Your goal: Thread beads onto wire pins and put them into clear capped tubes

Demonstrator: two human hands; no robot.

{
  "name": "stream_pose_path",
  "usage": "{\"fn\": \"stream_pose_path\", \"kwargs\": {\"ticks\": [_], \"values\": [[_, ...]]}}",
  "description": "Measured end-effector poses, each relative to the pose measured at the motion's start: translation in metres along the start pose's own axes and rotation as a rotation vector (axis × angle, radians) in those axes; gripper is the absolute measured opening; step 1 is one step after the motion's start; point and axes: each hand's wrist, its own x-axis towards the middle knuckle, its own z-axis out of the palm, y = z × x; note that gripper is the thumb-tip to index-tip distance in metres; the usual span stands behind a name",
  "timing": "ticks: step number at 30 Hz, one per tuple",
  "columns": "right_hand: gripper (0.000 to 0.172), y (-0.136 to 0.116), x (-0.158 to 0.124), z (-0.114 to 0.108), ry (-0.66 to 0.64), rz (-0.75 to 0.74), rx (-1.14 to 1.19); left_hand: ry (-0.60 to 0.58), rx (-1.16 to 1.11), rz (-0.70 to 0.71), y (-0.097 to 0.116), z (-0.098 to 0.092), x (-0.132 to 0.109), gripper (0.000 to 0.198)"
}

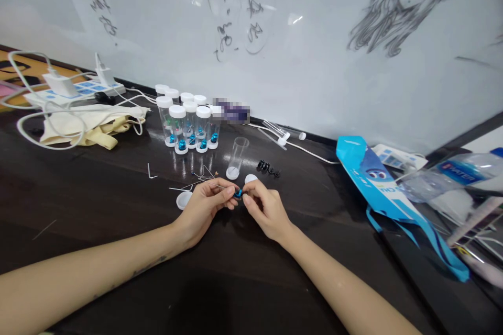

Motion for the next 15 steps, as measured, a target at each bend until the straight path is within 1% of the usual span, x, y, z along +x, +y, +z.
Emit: {"fn": "stream_pose_path", "kwargs": {"ticks": [3, 7, 12, 15], "values": [[0.011, 0.0004, -0.0007, 0.001, -0.002, 0.006, 0.016, -0.004, -0.01, 0.001, 0.0001, 0.0002, 0.0006, 0.01], [0.006, 0.0002, -0.0006, 0.0011, -0.001, -0.006, -0.015, -0.011, 0.002, 0.001, -0.0006, -0.0005, 0.0005, 0.01], [0.01, -0.001, 0.0006, -0.0003, -0.004, -0.008, -0.012, -0.016, 0.018, -0.005, -0.0008, -0.0011, -0.0004, 0.01], [0.006, -0.0003, 0.0003, -0.0002, -0.008, 0.006, 0.005, -0.008, 0.011, -0.003, -0.0005, -0.0009, -0.0004, 0.01]]}}
